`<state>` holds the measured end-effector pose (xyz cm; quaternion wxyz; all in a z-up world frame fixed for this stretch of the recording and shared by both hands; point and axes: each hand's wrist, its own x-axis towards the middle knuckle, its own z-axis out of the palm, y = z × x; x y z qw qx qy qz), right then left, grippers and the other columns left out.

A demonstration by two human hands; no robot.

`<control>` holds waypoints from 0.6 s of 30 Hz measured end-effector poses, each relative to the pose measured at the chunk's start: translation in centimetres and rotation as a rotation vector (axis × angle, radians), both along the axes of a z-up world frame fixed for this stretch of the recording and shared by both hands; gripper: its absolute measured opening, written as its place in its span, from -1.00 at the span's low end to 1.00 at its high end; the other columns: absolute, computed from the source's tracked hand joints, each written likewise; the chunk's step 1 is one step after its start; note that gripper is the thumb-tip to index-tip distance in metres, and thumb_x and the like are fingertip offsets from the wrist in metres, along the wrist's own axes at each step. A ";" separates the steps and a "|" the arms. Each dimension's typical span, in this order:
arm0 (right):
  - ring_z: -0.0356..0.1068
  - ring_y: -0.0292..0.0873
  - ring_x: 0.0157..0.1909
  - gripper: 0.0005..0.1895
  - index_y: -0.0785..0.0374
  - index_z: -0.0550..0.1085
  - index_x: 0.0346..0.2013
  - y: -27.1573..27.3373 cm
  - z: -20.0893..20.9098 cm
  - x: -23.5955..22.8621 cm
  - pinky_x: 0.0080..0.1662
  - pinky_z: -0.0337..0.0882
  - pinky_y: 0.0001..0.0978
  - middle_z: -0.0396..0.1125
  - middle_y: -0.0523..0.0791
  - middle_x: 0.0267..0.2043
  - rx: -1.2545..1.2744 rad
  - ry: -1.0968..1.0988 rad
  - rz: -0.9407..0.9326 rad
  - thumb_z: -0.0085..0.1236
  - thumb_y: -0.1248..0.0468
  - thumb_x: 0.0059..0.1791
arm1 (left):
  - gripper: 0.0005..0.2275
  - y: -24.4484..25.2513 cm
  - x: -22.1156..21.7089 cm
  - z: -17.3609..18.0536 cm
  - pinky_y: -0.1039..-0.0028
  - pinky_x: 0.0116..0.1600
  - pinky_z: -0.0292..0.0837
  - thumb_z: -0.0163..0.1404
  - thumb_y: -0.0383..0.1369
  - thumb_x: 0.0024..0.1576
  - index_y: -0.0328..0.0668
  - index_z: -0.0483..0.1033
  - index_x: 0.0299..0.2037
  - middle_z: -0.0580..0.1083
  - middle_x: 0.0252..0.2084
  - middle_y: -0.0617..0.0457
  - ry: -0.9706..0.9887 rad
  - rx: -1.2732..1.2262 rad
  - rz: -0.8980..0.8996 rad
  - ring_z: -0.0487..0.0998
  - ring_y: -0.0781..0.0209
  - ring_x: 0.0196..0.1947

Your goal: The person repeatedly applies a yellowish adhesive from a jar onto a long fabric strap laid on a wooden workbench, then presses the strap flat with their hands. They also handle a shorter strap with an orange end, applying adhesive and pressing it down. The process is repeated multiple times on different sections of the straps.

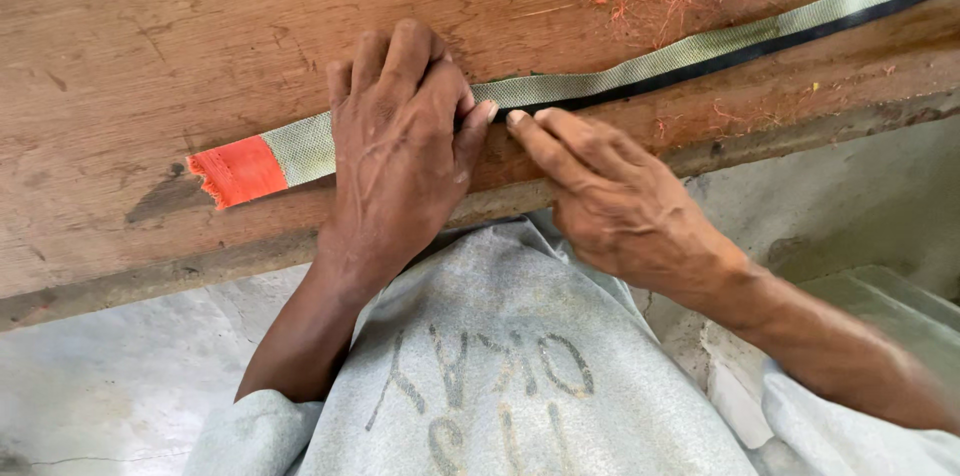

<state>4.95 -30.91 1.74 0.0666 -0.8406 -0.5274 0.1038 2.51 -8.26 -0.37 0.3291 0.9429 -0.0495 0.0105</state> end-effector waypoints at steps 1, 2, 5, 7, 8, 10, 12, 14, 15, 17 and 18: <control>0.20 0.10 0.38 -0.53 0.65 0.41 0.07 0.5 0.0 0.0 0.39 0.28 -0.17 0.23 0.12 0.33 -0.028 -0.023 0.032 0.10 0.39 -0.08 | -0.78 0.0 0.1 0.1 0.18 0.03 0.13 0.23 -0.29 0.21 -0.19 0.46 -0.32 0.34 -0.08 -0.02 -0.009 0.009 -0.005 0.32 0.00 -0.04; 0.21 0.12 0.37 -0.58 0.66 0.43 -0.01 1.0 0.1 0.1 0.37 0.28 -0.17 0.24 0.17 0.30 -0.054 -0.047 0.066 0.11 0.37 -0.08 | -0.78 0.0 0.1 0.1 0.18 0.03 0.13 0.23 -0.28 0.23 -0.21 0.47 -0.28 0.33 -0.07 -0.04 -0.018 0.020 -0.006 0.31 -0.01 -0.04; 0.21 0.18 0.35 -0.79 0.46 0.47 -0.23 1.7 0.5 0.2 0.36 0.26 -0.06 0.26 0.24 0.26 -0.104 0.018 0.044 0.09 0.31 -0.03 | -0.75 0.7 0.0 0.5 0.19 0.07 0.16 0.21 -0.25 0.23 -0.28 0.47 -0.24 0.32 -0.09 -0.06 -0.055 -0.009 -0.075 0.32 0.00 -0.05; 0.20 0.16 0.35 -0.81 0.38 0.47 -0.31 1.8 0.5 0.0 0.33 0.23 0.00 0.26 0.22 0.28 -0.055 0.050 -0.002 0.08 0.26 -0.03 | -0.75 1.9 -0.1 0.6 0.19 0.10 0.17 0.21 -0.23 0.21 -0.26 0.48 -0.25 0.32 -0.09 -0.04 -0.075 -0.024 -0.109 0.32 0.01 -0.04; 0.20 0.15 0.35 -0.81 0.35 0.47 -0.35 1.6 0.5 -0.3 0.32 0.21 0.04 0.26 0.20 0.28 -0.033 0.077 -0.024 0.08 0.23 -0.03 | -0.76 2.6 -0.4 0.7 0.19 0.10 0.16 0.21 -0.22 0.20 -0.21 0.49 -0.26 0.33 -0.07 -0.02 -0.068 -0.022 -0.109 0.32 0.02 -0.02; 0.19 0.07 0.39 -0.78 0.34 0.48 -0.25 1.3 0.2 -0.7 0.37 0.19 0.02 0.26 0.13 0.33 0.033 0.096 -0.094 0.07 0.21 0.05 | -0.78 3.6 -1.2 0.5 0.20 0.13 0.15 0.22 -0.21 0.21 -0.16 0.49 -0.26 0.35 -0.04 0.03 -0.046 -0.021 -0.097 0.34 0.04 0.01; 0.19 0.00 0.42 -0.77 0.34 0.50 -0.16 1.1 -0.1 -1.0 0.40 0.17 0.00 0.26 0.05 0.35 0.081 0.121 -0.150 0.07 0.19 0.10 | -0.79 4.4 -1.7 0.5 0.21 0.16 0.15 0.21 -0.23 0.24 -0.15 0.49 -0.24 0.36 -0.02 0.07 -0.022 -0.022 -0.075 0.36 0.08 0.06; 0.19 -0.06 0.42 -0.75 0.32 0.51 -0.07 1.0 -0.2 -1.0 0.41 0.15 -0.02 0.26 -0.02 0.36 0.109 0.146 -0.195 0.06 0.19 0.10 | -0.79 4.7 -1.6 0.4 0.21 0.15 0.15 0.22 -0.23 0.24 -0.14 0.49 -0.25 0.36 -0.02 0.08 -0.029 -0.014 -0.074 0.36 0.07 0.04; 0.19 -0.06 0.42 -0.75 0.32 0.51 -0.05 1.0 -0.2 -1.1 0.42 0.15 -0.02 0.26 -0.03 0.37 0.103 0.147 -0.198 0.07 0.19 0.10 | -0.79 4.7 -1.6 0.4 0.20 0.15 0.15 0.23 -0.23 0.24 -0.14 0.49 -0.25 0.36 -0.02 0.08 -0.034 -0.012 -0.074 0.36 0.06 0.04; 0.19 -0.06 0.43 -0.73 0.31 0.51 -0.03 1.1 -0.1 -1.2 0.42 0.16 -0.02 0.26 -0.04 0.37 0.090 0.149 -0.203 0.07 0.19 0.10 | -0.78 4.8 -1.4 0.6 0.20 0.15 0.15 0.23 -0.23 0.23 -0.15 0.49 -0.25 0.37 -0.02 0.08 -0.025 -0.039 -0.081 0.36 0.05 0.04; 0.19 -0.06 0.42 -0.73 0.30 0.51 -0.02 1.1 -0.1 -1.2 0.42 0.16 -0.02 0.26 -0.04 0.37 0.084 0.146 -0.201 0.08 0.19 0.09 | -0.77 4.9 -1.3 0.8 0.20 0.15 0.15 0.23 -0.22 0.22 -0.15 0.48 -0.25 0.37 -0.02 0.07 -0.021 -0.054 -0.086 0.37 0.05 0.05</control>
